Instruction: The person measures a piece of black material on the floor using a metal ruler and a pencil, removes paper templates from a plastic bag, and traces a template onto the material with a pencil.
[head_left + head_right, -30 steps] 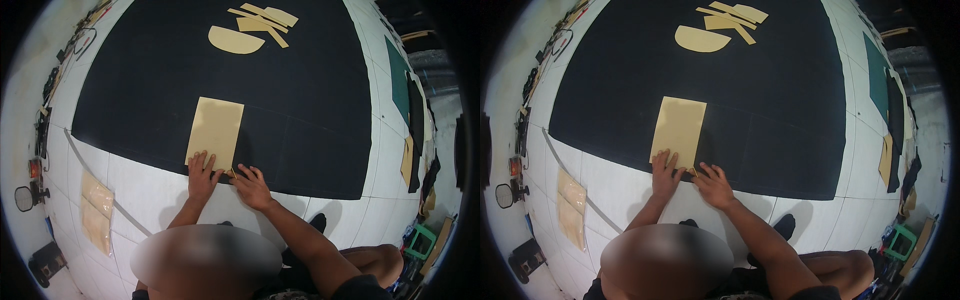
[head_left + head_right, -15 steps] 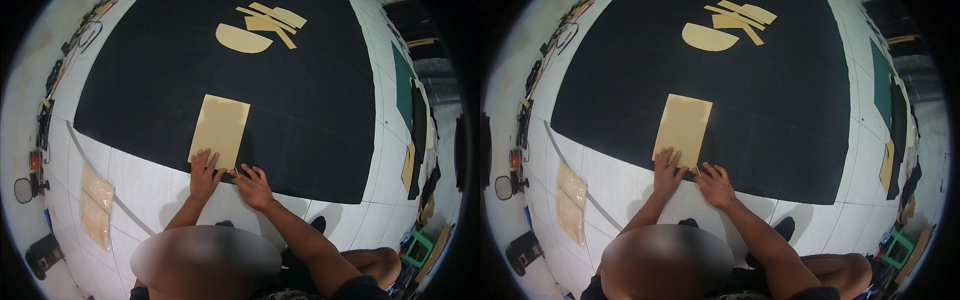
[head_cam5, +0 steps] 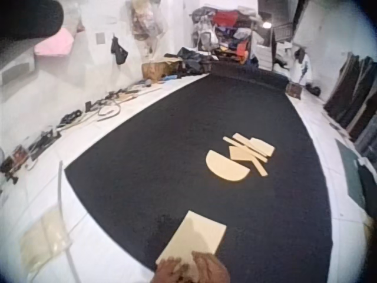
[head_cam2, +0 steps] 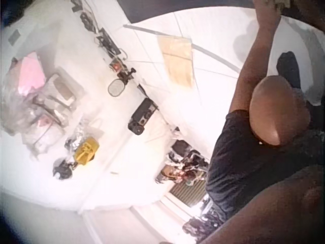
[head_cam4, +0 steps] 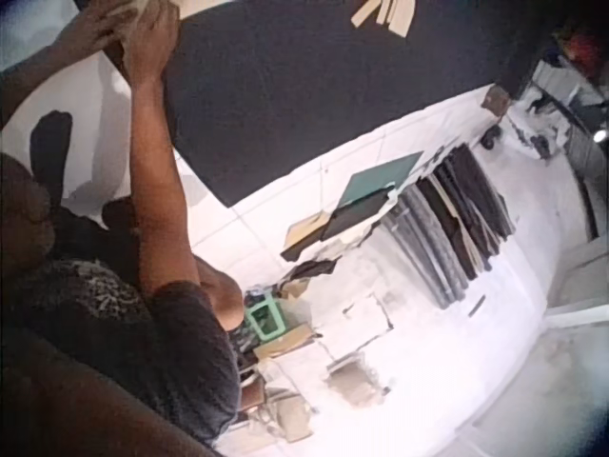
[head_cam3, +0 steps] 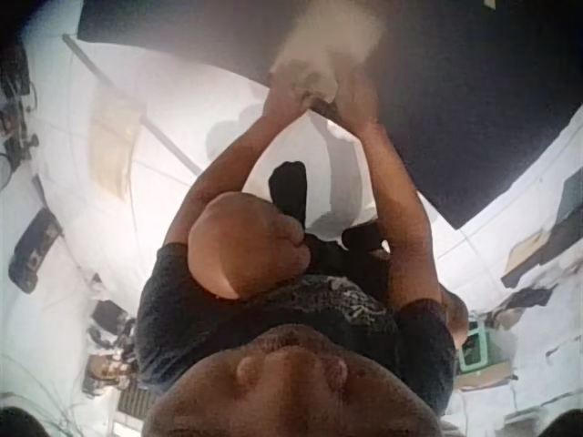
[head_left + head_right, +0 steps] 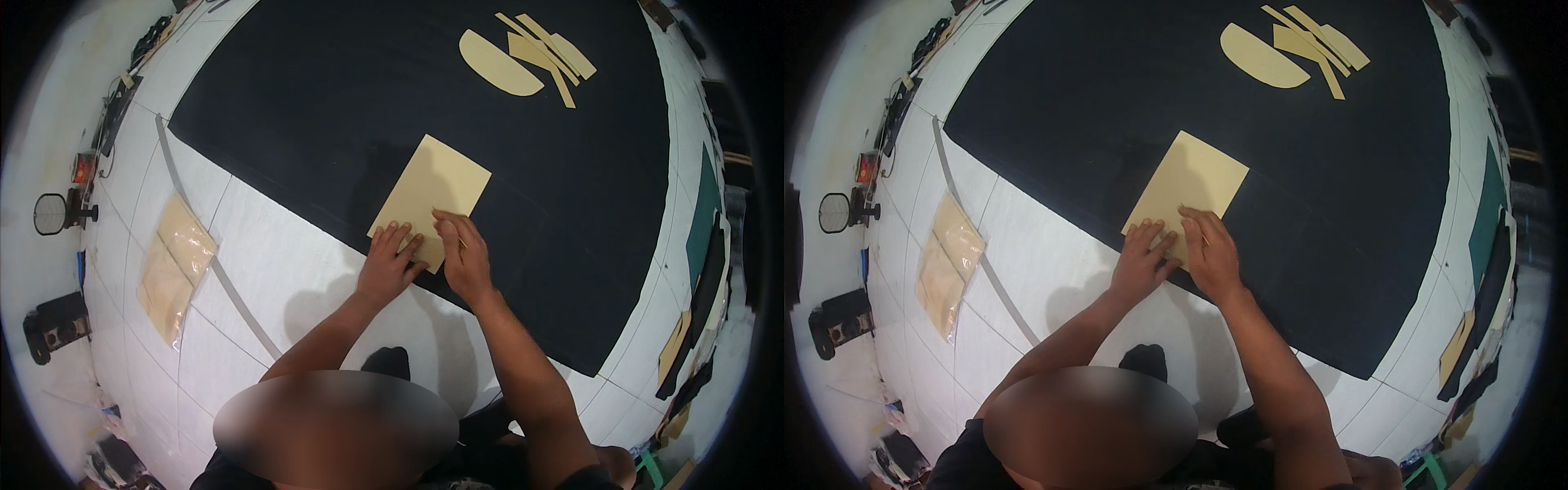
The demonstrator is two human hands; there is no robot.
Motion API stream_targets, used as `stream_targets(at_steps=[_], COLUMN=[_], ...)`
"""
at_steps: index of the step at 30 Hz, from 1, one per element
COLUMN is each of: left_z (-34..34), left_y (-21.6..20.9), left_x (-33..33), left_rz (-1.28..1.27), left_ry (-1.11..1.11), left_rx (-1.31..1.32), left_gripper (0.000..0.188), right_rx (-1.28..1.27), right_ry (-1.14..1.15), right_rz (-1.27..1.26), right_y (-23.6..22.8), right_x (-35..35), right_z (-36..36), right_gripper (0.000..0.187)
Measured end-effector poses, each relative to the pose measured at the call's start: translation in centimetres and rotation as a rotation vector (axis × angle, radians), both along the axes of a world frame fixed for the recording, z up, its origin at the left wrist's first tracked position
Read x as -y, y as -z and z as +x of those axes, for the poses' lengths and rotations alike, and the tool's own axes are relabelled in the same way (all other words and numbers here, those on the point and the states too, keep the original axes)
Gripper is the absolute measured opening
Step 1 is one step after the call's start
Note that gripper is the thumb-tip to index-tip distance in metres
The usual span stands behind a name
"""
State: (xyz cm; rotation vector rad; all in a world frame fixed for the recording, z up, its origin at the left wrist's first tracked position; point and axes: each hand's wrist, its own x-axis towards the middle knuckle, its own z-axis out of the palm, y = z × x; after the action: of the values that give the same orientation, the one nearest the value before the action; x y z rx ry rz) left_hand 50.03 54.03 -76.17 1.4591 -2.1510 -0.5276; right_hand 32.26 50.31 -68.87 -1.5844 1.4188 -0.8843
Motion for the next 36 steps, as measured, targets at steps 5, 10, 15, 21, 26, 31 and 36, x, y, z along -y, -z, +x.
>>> stream_targets(at_steps=[5, 10, 15, 21, 26, 31, 36], left_z=[0.2, 0.3, 0.2, 0.2, 0.0, 0.2, -0.1], left_y=[0.6, 1.2, 0.8, 1.1, 1.2, 1.6, 0.7], left_x=[0.5, 0.4, -0.1, -0.1, 0.1, 0.1, 0.2], left_rz=[0.016, -0.034, -0.01, -0.028, -0.032, 0.007, 0.0], left_ry=[0.046, 0.038, -0.018, -0.006, 0.008, 0.006, 0.016], left_rx=[-0.026, -0.109, -0.092, -0.05, -0.106, -0.052, 0.022], left_gripper=[0.05, 0.054, 0.059, 0.057, 0.054, 0.052, 0.053], right_rx=[0.052, -0.05, -0.11, -0.138, -0.166, -0.262, -0.347], right_ry=[-0.257, -0.425, -0.464, -0.523, -0.548, -0.535, -0.338], right_rz=[0.158, 0.184, 0.171, 0.153, 0.056, -0.007, 0.019], right_y=[0.4, 1.4, 1.6, 2.0, 2.6, 2.5, 1.6], right_x=[4.0, 5.6, 6.0, 6.3, 6.3, 7.2, 12.7], right_z=[3.7, 6.2, 7.1, 7.1, 6.9, 7.0, 4.0], right_gripper=[0.029, 0.022, 0.022, 0.019, 0.019, 0.018, 0.018])
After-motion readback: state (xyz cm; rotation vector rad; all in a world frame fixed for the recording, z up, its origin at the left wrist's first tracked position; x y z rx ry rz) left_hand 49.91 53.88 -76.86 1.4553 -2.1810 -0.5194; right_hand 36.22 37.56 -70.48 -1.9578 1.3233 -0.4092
